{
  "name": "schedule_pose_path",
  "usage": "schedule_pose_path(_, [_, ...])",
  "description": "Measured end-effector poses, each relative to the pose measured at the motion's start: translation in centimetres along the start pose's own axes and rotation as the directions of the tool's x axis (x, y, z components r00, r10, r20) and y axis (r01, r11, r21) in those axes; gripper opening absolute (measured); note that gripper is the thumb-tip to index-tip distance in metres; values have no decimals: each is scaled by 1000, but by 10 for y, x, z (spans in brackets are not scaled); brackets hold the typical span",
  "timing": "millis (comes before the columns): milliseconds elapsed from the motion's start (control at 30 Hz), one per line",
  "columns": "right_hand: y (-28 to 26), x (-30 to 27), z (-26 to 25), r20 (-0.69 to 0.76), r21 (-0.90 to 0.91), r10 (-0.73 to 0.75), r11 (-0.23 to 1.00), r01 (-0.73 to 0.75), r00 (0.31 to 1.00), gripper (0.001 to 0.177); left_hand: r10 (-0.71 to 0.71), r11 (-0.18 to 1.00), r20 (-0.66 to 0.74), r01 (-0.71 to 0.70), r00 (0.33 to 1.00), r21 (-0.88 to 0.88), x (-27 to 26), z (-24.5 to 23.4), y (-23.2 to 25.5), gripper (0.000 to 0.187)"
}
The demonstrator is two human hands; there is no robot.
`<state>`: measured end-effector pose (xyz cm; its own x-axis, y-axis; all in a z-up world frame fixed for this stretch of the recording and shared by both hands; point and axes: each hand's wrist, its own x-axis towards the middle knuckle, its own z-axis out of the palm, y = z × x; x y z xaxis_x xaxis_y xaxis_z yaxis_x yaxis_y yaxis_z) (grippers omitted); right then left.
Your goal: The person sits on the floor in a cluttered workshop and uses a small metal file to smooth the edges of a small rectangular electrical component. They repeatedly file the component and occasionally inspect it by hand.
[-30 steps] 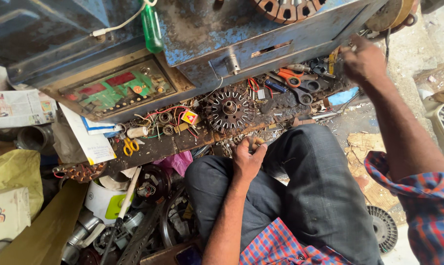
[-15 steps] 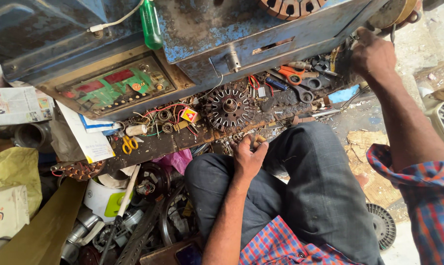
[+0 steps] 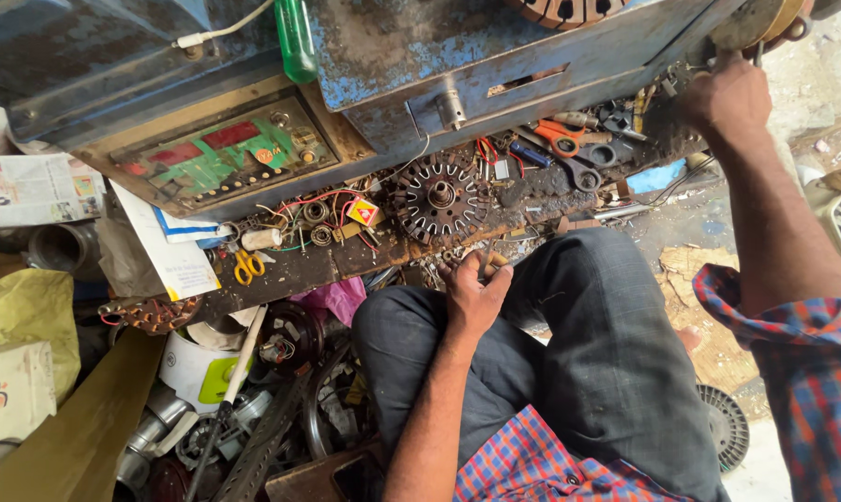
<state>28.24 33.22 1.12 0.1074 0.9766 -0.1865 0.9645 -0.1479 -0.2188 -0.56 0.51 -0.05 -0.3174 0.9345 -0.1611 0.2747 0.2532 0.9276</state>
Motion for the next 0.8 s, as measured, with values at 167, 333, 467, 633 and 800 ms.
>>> schedule_pose_path(167, [9, -9, -1, -173, 367, -186, 899, 239, 967, 46, 17, 1000, 9, -17, 1000, 24, 2, 0, 3, 10])
schedule_pose_path(333, [8, -21, -7, -73, 9, -97, 995, 97, 993, 49, -29, 999, 31, 28, 999, 26, 0, 0, 1, 11])
schedule_pose_path(467, [4, -9, -7, 6, -30, -77, 997, 77, 997, 51, 52, 998, 0, -52, 999, 42, 1, 0, 0, 10])
schedule_pose_path(633, [18, 14, 10, -67, 148, -50, 987, 60, 996, 49, 76, 994, 5, -77, 997, 75, 2, 1, -1, 9])
schedule_pose_path(800, [23, 5, 9, -241, 103, -310, 934, 342, 920, 58, 102, 989, -7, -100, 995, 107, 1, 1, 0, 10])
